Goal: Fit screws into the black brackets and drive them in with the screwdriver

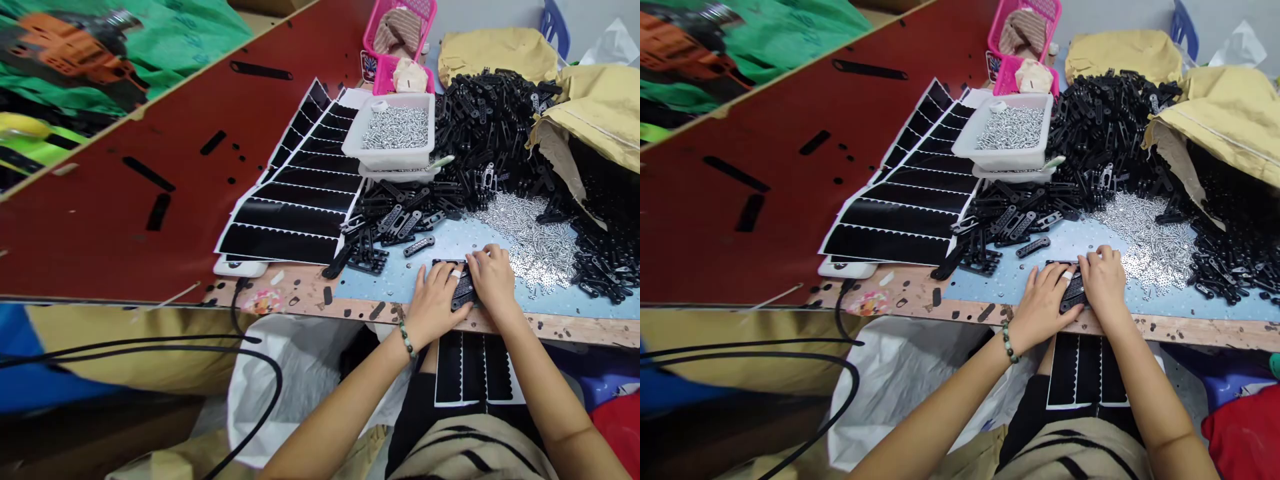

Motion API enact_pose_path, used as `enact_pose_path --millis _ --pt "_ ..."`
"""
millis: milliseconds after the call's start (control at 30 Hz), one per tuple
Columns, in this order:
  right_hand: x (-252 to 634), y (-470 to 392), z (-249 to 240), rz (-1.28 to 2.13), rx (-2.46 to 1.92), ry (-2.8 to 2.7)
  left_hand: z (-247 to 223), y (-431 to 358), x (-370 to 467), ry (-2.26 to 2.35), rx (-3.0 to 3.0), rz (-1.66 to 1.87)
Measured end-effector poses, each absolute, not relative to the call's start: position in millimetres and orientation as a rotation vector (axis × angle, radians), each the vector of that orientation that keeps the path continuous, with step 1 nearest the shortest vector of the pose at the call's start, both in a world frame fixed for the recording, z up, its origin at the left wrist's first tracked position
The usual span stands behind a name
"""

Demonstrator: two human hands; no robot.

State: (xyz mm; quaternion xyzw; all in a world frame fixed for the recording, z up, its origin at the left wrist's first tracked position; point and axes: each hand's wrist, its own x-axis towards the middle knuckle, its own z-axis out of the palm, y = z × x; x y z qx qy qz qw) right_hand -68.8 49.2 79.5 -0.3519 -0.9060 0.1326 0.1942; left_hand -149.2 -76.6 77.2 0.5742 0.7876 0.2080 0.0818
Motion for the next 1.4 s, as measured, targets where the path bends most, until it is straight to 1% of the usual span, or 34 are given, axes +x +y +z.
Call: enact_pose_path --millis 67,267,433,567,700,800,867,900,967,1033,1100,1167,1267,1333,1400 --pt "-57.2 54.5 81.2 0.401 -0.883 -2.438 79.6 -74.9 -152.4 2.347 1.718 0.652" --pt "-30.1 64.8 78.8 0.746 -0.677 -2.350 88.0 -74.4 -173.8 2.285 1.718 0.788" --pt "-26.4 62.3 83.0 0.865 -0.501 -2.360 87.5 -62.9 -200.5 2.217 1.680 0.710" --pt "3.1 59.4 88.9 0.887 -0.516 -2.255 86.1 -44.3 -220.0 2.202 1.657 0.624" --pt "62.0 51.9 87.5 0.871 -0.630 -2.210 95.6 -40.2 -225.3 2.082 1.673 0.611" --pt "106.5 36.1 78.7 0.880 -0.776 -2.220 112.0 -65.8 -212.9 2.066 1.632 0.779" --pt "129.0 20.8 68.9 0.943 -0.859 -2.254 116.5 -97.5 -196.3 2.031 1.429 0.928" --pt "137.6 12.3 63.0 0.992 -0.895 -2.276 113.5 -115.7 -185.5 1.923 1.272 0.913" --pt "149.7 -5.1 49.4 1.097 -0.965 -2.315 94.9 -151.0 -159.0 1.656 1.026 0.754" --pt "156.4 -21.2 35.0 1.178 -1.039 -2.335 63.9 -177.4 -127.5 1.665 0.833 0.685" --pt "159.6 -34.1 21.8 1.220 -1.111 -2.333 32.0 -189.6 -95.8 1.748 0.649 0.740" --pt "160.9 -43.3 11.7 1.226 -1.175 -2.322 10.5 -188.3 -68.9 1.679 0.460 0.882" --pt "162.7 -52.3 3.0 1.187 -1.252 -2.308 2.1 -173.9 -40.1 1.261 0.166 1.106" --pt "164.7 -57.5 0.4 1.136 -1.302 -2.297 3.8 -164.8 -26.6 1.032 0.029 1.143" --pt "166.1 -62.9 -0.7 1.109 -1.353 -2.276 3.5 -158.8 -16.5 0.923 -0.035 1.112"
